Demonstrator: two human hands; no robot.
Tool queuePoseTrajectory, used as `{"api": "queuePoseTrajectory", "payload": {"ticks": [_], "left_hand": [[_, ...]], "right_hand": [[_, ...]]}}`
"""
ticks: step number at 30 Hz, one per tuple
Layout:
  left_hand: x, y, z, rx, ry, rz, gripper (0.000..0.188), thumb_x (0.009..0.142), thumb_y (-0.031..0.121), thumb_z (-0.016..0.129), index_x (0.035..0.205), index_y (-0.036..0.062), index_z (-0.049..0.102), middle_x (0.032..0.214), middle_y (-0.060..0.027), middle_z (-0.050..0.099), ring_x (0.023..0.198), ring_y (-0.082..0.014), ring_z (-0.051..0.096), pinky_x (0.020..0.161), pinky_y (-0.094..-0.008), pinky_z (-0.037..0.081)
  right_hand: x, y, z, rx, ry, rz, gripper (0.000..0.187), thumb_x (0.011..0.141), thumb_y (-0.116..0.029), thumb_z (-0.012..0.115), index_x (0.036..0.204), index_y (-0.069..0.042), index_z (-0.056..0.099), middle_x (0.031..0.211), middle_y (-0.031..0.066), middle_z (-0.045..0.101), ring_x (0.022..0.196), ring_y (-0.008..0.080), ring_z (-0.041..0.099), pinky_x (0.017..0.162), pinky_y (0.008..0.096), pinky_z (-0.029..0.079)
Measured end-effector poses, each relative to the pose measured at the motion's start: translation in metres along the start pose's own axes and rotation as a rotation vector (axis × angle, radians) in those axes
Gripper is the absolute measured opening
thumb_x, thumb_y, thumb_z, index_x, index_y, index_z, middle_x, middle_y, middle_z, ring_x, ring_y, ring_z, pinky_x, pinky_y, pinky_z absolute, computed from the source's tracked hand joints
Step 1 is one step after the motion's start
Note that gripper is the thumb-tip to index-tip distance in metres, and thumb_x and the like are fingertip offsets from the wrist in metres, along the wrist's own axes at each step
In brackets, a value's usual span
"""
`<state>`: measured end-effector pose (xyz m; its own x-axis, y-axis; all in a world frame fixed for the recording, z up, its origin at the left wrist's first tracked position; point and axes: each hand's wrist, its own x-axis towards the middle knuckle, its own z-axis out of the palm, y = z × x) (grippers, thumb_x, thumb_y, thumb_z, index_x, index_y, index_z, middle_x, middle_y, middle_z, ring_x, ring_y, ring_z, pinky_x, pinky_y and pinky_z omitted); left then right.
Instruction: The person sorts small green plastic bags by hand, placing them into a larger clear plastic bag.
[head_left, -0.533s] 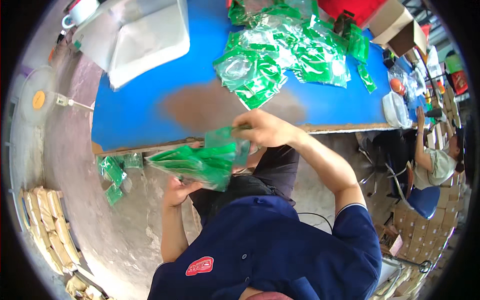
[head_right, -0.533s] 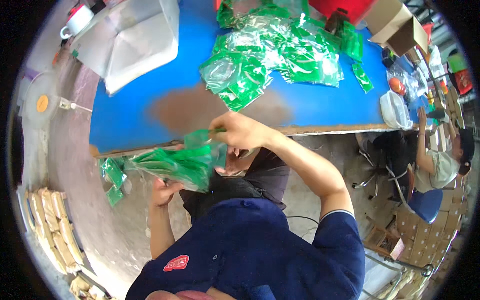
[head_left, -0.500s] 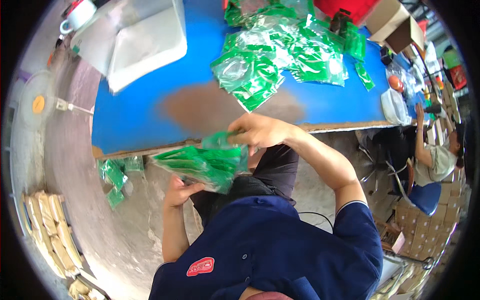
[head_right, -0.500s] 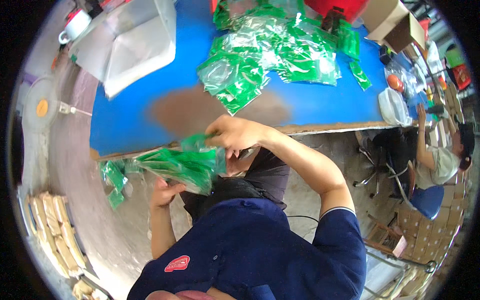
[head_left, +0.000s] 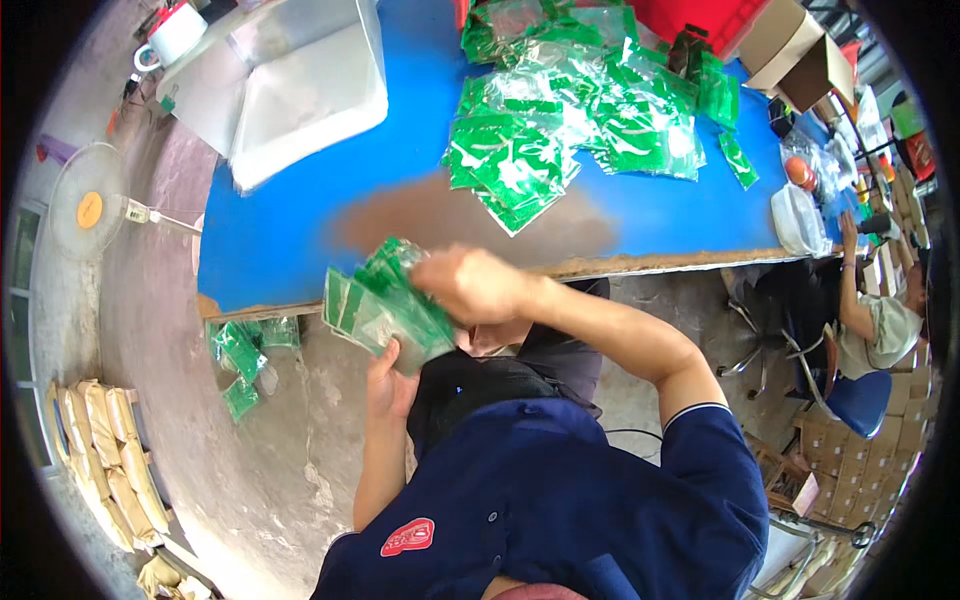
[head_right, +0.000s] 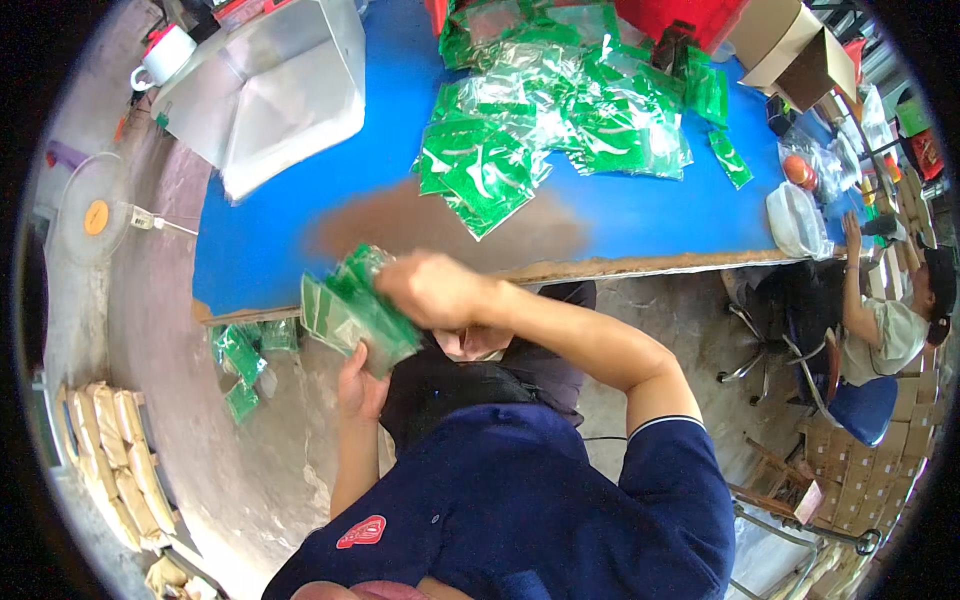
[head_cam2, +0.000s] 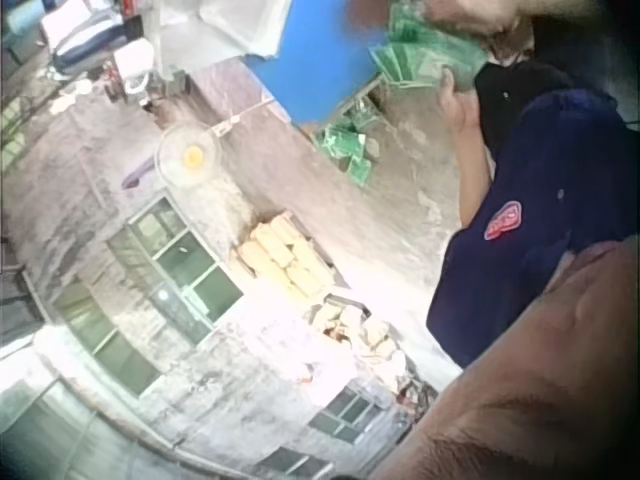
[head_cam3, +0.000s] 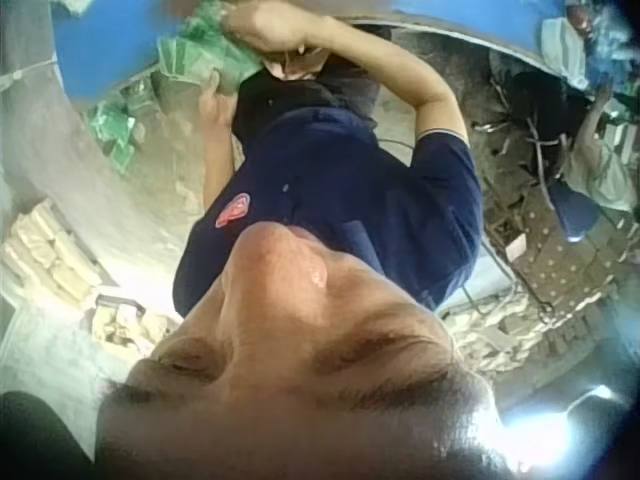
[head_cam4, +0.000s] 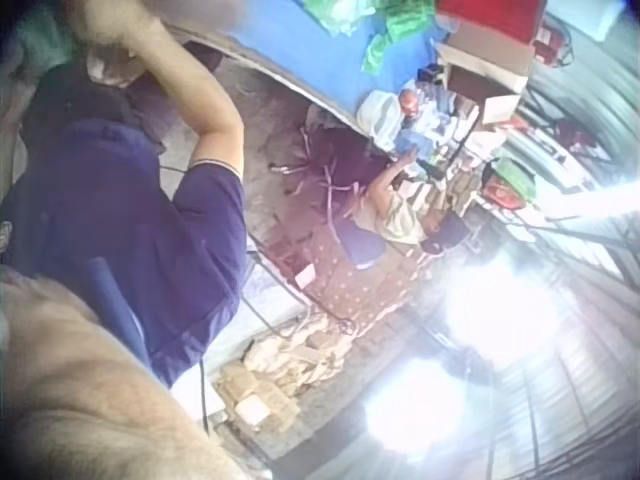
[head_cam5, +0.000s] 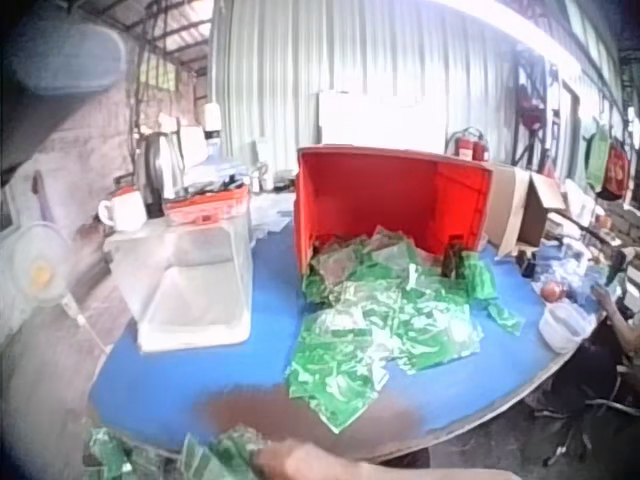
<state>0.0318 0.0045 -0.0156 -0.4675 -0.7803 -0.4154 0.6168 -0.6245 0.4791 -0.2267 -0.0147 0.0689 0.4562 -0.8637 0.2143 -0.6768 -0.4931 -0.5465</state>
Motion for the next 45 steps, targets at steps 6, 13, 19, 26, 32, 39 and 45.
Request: {"api": "queuePoseTrajectory", "payload": {"ticks": [6, 13, 19, 26, 32, 39, 45], "left_hand": [[0.002, 0.007, -0.016, 0.012, -0.100, -0.001, 0.054, 0.094, 0.011, 0.066, 0.143, 0.0023, 0.045, 0.134, -0.0115, 0.060, 0.127, -0.0284, 0.057, 0.110, -0.0472, 0.045], [0.001, 0.009, -0.027, -0.088, -0.280, -0.121, 0.064, 0.086, 0.012, 0.076, 0.142, 0.0031, 0.048, 0.138, -0.0115, 0.058, 0.128, -0.0290, 0.057, 0.111, -0.0476, 0.043], [0.004, -0.003, 0.017, -0.127, -0.207, -0.085, 0.062, 0.086, 0.007, 0.074, 0.142, 0.0036, 0.048, 0.137, -0.0103, 0.059, 0.127, -0.0256, 0.057, 0.107, -0.0425, 0.047], [-0.002, -0.015, 0.047, 0.037, 0.003, 0.024, 0.069, 0.097, 0.044, 0.065, 0.147, 0.0033, 0.041, 0.142, -0.0086, 0.054, 0.131, -0.0229, 0.053, 0.108, -0.0432, 0.046], [0.001, -0.001, 0.036, 0.342, -0.157, 0.131, 0.068, 0.086, 0.027, 0.080, 0.140, 0.0006, 0.048, 0.136, -0.0092, 0.058, 0.126, -0.0218, 0.056, 0.106, -0.0397, 0.046], [-0.006, 0.021, 0.073, 0.821, -0.097, 0.323, 0.045, 0.079, -0.002, 0.079, 0.121, -0.0011, 0.063, 0.114, -0.0076, 0.070, 0.101, -0.0170, 0.067, 0.088, -0.0332, 0.053], [-0.013, 0.030, 0.084, 1.228, -0.195, 0.347, 0.034, 0.080, 0.001, 0.077, 0.112, -0.0002, 0.068, 0.104, -0.0085, 0.074, 0.093, -0.0162, 0.069, 0.084, -0.0334, 0.054]], "right_hand": [[-0.023, 0.030, -0.007, -0.659, 0.425, 0.307, 0.068, 0.083, -0.044, 0.074, 0.128, 0.004, 0.053, 0.127, 0.0213, 0.057, 0.121, 0.0412, 0.054, 0.107, 0.0494, 0.040], [-0.054, -0.010, 0.004, 0.260, 0.723, 0.366, 0.027, 0.095, -0.011, 0.067, 0.119, -0.002, 0.057, 0.113, 0.0105, 0.067, 0.099, 0.0305, 0.067, 0.087, 0.0381, 0.054], [-0.028, -0.043, -0.011, 1.989, 0.820, 0.450, 0.025, 0.098, -0.014, 0.065, 0.121, -0.005, 0.061, 0.114, 0.0063, 0.069, 0.096, 0.0168, 0.069, 0.080, 0.0350, 0.061], [-0.033, -0.052, 0.041, 0.256, 0.587, 0.641, 0.033, 0.083, -0.023, 0.081, 0.080, 0.001, 0.058, 0.086, 0.0126, 0.058, 0.079, 0.0276, 0.060, 0.065, 0.0410, 0.050], [-0.044, -0.053, 0.038, 0.273, 0.444, 0.507, 0.034, 0.073, -0.023, 0.087, 0.084, 0.000, 0.065, 0.107, 0.0156, 0.054, 0.101, 0.0334, 0.053, 0.085, 0.0425, 0.048], [-0.030, -0.059, 0.004, 0.143, 0.515, 0.351, 0.039, 0.066, -0.022, 0.090, 0.091, -0.003, 0.069, 0.113, 0.0150, 0.054, 0.106, 0.0336, 0.052, 0.090, 0.0441, 0.048], [-0.007, -0.069, -0.008, -0.087, 0.496, 0.071, 0.060, 0.067, -0.024, 0.088, 0.116, -0.007, 0.059, 0.113, 0.0148, 0.056, 0.104, 0.0357, 0.053, 0.087, 0.0449, 0.046]]}}
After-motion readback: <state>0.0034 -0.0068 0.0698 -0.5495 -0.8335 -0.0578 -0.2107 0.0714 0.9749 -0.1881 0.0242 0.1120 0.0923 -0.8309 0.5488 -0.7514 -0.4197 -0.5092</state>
